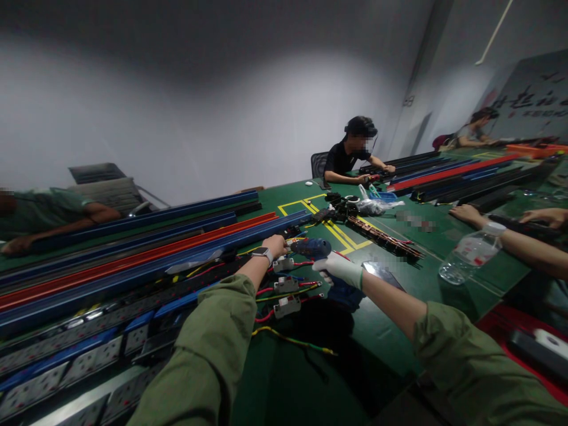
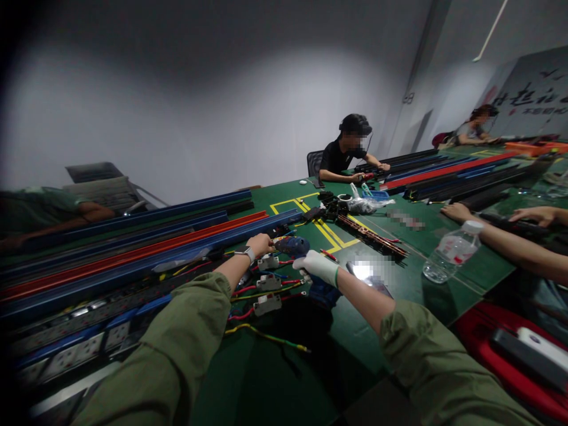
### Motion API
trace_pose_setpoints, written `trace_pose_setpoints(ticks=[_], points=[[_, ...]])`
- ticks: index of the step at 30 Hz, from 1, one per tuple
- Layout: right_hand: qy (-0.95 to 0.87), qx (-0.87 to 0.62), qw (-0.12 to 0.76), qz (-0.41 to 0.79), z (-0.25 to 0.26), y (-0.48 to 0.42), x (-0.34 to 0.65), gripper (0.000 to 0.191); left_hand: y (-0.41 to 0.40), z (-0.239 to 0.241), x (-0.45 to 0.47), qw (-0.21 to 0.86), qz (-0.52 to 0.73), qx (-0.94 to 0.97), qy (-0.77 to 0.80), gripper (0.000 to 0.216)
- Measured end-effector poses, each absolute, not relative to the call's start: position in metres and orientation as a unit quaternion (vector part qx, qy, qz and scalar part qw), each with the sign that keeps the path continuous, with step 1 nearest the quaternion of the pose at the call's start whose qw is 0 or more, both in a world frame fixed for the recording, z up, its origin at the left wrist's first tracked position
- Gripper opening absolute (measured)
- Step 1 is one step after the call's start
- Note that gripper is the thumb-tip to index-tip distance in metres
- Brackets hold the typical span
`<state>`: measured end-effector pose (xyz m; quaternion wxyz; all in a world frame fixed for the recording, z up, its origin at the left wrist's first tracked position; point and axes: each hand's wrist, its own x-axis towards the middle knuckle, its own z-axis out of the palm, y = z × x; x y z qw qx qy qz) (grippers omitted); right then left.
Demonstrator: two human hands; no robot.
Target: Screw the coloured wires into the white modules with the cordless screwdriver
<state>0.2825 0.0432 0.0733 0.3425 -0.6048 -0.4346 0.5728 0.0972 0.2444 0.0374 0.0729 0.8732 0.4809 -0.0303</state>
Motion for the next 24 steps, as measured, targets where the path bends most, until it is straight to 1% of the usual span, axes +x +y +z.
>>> trace_pose_setpoints(ticks=[6,16,24], points=[[-0.433,-0.593,0.352,0.58,0.0815,0.0381,0.2789,0.023,0.2415,0.0407,0.097,0.078,-0.031,0.874,0.479,0.03],[-0.432,-0.597,0.349,0.578,0.0763,0.0392,0.2798,0.03,0.2403,0.0409,0.0971,0.084,-0.023,0.875,0.477,0.031],[-0.431,-0.596,0.354,0.578,0.0766,0.0385,0.2789,0.028,0.2378,0.0432,0.0966,0.089,-0.018,0.876,0.473,0.029]])
